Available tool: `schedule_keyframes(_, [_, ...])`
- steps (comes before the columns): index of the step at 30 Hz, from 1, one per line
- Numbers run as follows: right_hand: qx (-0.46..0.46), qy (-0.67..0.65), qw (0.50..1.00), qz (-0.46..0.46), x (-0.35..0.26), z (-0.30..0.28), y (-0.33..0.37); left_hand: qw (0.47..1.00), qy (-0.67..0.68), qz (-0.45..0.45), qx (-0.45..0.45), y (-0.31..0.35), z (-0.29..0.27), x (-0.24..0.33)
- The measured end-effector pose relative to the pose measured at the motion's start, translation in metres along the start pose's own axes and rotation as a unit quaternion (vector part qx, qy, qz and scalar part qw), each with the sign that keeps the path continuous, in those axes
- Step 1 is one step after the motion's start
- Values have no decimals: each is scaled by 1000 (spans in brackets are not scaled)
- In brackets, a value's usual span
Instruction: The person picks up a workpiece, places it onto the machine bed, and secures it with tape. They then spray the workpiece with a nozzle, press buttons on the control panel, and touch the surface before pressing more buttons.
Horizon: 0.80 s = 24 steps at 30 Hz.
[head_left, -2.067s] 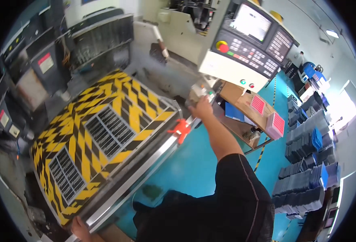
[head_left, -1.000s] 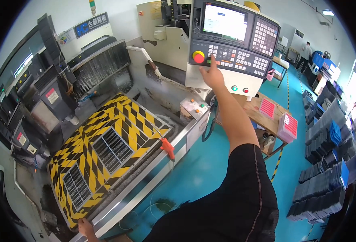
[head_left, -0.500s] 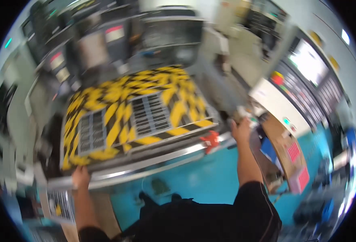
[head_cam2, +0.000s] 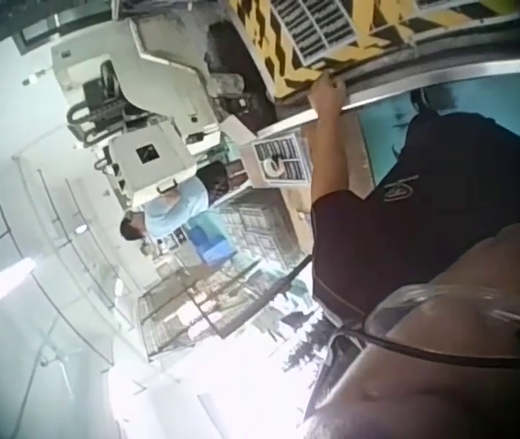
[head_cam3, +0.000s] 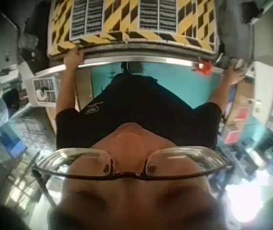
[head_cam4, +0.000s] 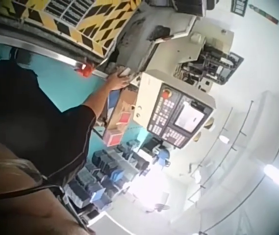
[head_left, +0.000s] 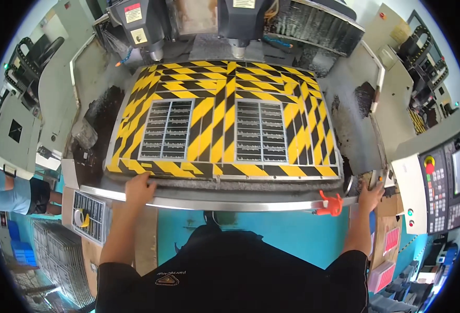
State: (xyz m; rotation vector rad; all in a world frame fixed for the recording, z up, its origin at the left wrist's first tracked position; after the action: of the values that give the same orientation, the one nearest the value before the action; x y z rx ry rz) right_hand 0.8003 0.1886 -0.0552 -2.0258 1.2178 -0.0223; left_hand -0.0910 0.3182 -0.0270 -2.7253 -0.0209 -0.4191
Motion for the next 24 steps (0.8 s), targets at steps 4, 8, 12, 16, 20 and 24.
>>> schedule_keyframes(4, [21,-34,999,0,11,-6,-2,991,-48,110,-57,-53,51,27])
schedule_keyframes(8, [16,-40,999,15,16,-5,1,985,-83,80,-125,-113,89,56])
schedule_keyframes(12, [24,-23,999,11,22,-12,8,975,-96,27,-196,-146,104,57])
schedule_keyframes(16, [14,-16,1000,12,23,-27,13,976,-92,17,-198,-176,109,52])
schedule_keyframes(20, [2,-3,1000,19,19,-52,11,977,-101,3,-188,-192,113,53])
schedule_keyframes(24, [2,43,999,3,40,-73,7,968,-100,47,-224,-170,106,61])
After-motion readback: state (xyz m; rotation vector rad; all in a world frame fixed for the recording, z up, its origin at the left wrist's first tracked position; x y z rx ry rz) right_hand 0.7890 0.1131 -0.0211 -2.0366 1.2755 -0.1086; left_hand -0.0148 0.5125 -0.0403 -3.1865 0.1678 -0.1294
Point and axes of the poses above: each hand's wrist, its own y-axis away from the middle knuckle, its own z-axis out of the palm, x = y × z, the point moved 7 cm from there along -y, towards the middle knuckle, and after that the axes turned 13 degrees about x, right-handed, at the moved point
